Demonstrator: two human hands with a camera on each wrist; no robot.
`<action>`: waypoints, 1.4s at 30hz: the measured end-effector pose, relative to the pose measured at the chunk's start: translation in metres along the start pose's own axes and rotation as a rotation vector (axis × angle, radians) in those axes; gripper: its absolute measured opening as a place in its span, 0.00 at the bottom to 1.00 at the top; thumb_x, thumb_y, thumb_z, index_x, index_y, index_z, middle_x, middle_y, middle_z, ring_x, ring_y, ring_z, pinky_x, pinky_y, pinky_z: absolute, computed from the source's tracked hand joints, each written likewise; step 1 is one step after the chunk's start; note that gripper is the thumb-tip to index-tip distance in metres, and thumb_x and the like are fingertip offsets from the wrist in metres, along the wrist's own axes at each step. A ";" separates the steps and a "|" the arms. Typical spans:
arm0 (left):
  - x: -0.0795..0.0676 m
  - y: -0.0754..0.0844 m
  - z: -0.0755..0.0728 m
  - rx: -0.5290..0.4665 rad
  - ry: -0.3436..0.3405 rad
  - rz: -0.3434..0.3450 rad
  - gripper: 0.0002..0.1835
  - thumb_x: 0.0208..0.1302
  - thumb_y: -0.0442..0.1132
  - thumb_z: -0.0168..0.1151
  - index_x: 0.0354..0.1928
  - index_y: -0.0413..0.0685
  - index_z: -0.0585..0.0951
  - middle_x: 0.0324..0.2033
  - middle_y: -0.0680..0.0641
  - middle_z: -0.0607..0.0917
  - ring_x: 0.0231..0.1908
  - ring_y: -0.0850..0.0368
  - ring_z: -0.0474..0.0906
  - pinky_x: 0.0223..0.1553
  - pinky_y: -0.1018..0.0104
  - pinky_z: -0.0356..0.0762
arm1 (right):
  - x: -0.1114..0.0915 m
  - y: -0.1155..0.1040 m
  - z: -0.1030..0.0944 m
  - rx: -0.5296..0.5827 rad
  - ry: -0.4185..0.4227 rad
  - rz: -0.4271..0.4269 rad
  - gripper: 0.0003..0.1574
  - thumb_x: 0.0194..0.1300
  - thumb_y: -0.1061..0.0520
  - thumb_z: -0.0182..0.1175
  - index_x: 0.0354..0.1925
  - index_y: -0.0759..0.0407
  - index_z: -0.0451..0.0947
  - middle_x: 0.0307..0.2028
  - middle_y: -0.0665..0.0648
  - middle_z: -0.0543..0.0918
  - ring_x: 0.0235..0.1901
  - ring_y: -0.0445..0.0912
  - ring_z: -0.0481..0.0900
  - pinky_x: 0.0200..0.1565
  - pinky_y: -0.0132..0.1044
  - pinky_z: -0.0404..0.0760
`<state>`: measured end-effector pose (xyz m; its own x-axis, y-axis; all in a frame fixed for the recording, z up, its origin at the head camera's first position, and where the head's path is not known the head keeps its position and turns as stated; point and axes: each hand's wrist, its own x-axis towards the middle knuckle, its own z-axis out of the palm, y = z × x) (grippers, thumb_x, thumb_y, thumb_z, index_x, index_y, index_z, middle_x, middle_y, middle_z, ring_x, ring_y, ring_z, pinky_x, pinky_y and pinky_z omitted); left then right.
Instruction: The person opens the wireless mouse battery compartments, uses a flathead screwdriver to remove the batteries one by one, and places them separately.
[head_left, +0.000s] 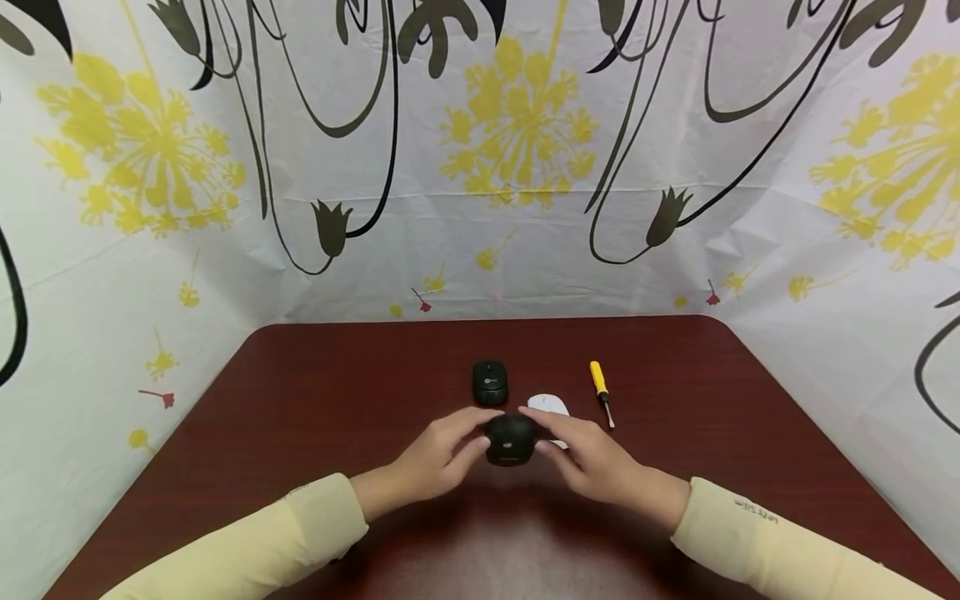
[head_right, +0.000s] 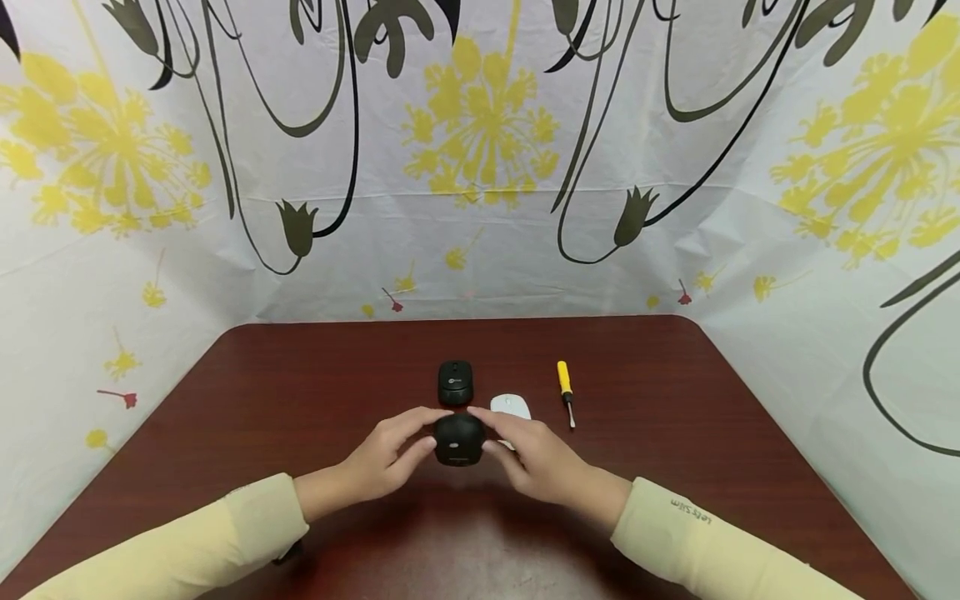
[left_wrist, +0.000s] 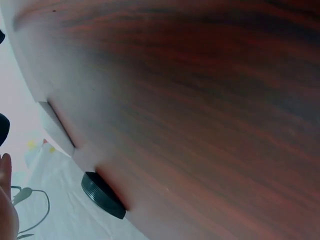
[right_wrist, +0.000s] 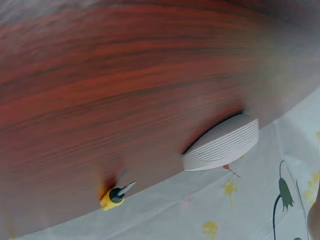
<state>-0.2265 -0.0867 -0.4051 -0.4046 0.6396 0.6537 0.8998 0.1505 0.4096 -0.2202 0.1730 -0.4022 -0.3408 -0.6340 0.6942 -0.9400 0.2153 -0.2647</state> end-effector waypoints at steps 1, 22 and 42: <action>0.000 0.001 0.000 -0.022 0.011 -0.033 0.19 0.72 0.32 0.52 0.63 0.43 0.71 0.55 0.47 0.78 0.56 0.57 0.75 0.56 0.61 0.76 | 0.000 -0.001 0.000 0.023 0.006 0.030 0.29 0.68 0.66 0.58 0.65 0.69 0.66 0.57 0.62 0.78 0.46 0.45 0.81 0.44 0.28 0.81; 0.001 0.012 0.012 -0.632 0.181 -0.684 0.20 0.74 0.38 0.52 0.60 0.31 0.73 0.52 0.35 0.78 0.41 0.48 0.82 0.40 0.55 0.84 | 0.007 -0.018 0.014 0.478 0.094 0.622 0.26 0.71 0.65 0.55 0.64 0.71 0.67 0.48 0.64 0.80 0.46 0.46 0.81 0.46 0.40 0.83; -0.007 0.008 0.015 -0.802 0.105 -0.789 0.29 0.61 0.32 0.65 0.63 0.31 0.69 0.48 0.38 0.80 0.46 0.51 0.81 0.40 0.57 0.84 | 0.014 -0.025 0.010 0.795 0.080 0.944 0.32 0.72 0.64 0.52 0.66 0.80 0.56 0.52 0.71 0.76 0.45 0.56 0.83 0.47 0.47 0.83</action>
<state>-0.2140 -0.0781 -0.4161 -0.8591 0.5076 0.0660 0.0372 -0.0668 0.9971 -0.2015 0.1507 -0.3926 -0.9054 -0.4223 0.0423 -0.0628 0.0347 -0.9974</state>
